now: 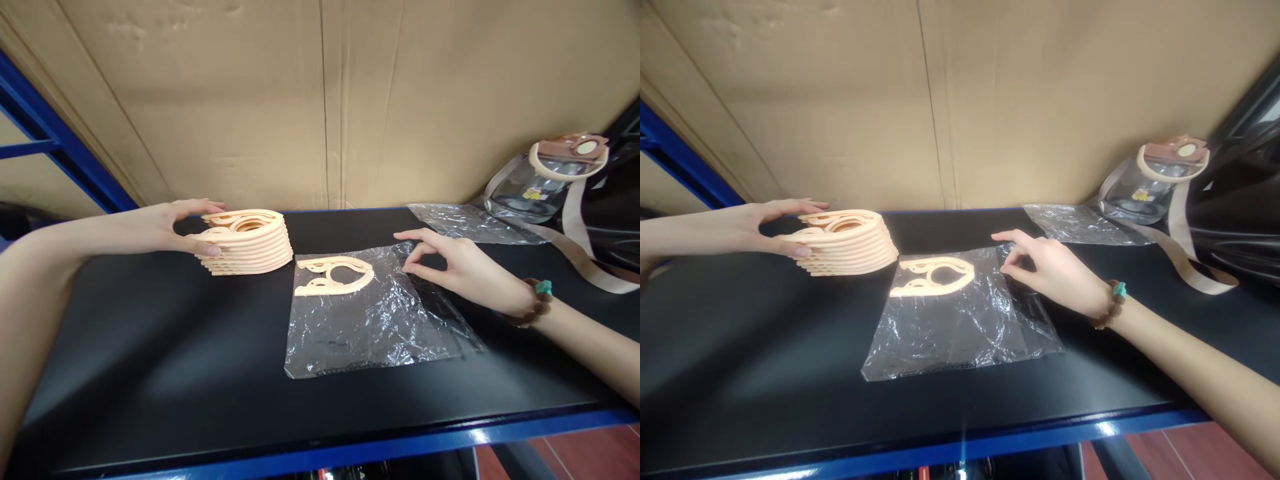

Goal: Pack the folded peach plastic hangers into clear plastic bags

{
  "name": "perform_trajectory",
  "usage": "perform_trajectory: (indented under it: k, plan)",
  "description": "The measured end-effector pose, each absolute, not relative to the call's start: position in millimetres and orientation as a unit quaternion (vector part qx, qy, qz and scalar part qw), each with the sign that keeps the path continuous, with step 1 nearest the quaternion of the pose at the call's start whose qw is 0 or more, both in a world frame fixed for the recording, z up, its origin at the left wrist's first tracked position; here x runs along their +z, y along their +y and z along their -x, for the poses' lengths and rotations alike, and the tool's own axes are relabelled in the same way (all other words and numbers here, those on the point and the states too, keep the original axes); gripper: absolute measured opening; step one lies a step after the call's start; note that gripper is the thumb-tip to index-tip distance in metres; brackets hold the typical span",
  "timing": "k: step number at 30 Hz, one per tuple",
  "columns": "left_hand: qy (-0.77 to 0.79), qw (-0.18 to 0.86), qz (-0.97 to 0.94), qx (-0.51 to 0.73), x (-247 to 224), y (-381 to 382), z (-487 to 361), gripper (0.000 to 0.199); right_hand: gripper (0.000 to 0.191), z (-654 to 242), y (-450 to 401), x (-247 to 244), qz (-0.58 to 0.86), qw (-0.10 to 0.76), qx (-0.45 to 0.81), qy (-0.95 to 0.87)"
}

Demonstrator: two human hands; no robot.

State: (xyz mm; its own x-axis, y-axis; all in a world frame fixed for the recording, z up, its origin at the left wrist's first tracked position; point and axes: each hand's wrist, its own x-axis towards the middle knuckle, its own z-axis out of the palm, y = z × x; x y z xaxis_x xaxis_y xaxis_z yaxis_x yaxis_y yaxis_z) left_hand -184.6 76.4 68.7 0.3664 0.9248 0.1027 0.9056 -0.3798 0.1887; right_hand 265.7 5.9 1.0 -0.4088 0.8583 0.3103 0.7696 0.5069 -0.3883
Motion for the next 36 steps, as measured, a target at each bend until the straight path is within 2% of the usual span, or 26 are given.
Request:
perform_trajectory:
  k: [6, 14, 19, 23, 26, 27, 29, 31, 36]
  plan:
    - [0.554, 0.075, -0.822, 0.106, 70, 80, 188, 0.088, 0.042, -267, 6, 2, 0.483, 0.257, 0.094, -0.832]
    - [0.519, 0.175, -0.816, 0.183, 79, 69, 172, 0.083, 0.038, -269, 6, 6, 0.488, 0.302, 0.053, -0.818]
    - [0.488, 0.146, -0.815, 0.276, 78, 66, 154, 0.086, 0.041, -268, 4, 8, 0.473, 0.359, 0.059, -0.802]
    - [0.395, 0.076, -0.816, 0.415, 66, 55, 119, 0.079, 0.044, -264, -1, 9, 0.434, 0.428, 0.012, -0.793]
    - [0.339, 0.032, -0.830, 0.442, 50, 30, 79, 0.072, 0.045, -261, -11, 11, 0.384, 0.473, -0.035, -0.793]
    - [0.324, 0.039, -0.832, 0.449, 44, 19, 66, 0.073, 0.049, -260, -15, 11, 0.362, 0.489, -0.048, -0.792]
    - [0.308, 0.119, -0.836, 0.438, 31, -2, 41, 0.069, 0.057, -258, -24, 12, 0.317, 0.513, -0.083, -0.794]
    - [0.313, 0.169, -0.846, 0.398, 18, -20, 24, 0.065, 0.063, -255, -33, 14, 0.294, 0.489, -0.128, -0.811]
    - [0.269, 0.179, -0.894, 0.312, 2, -34, 13, 0.070, 0.077, -242, -44, 18, 0.260, 0.327, -0.172, -0.892]
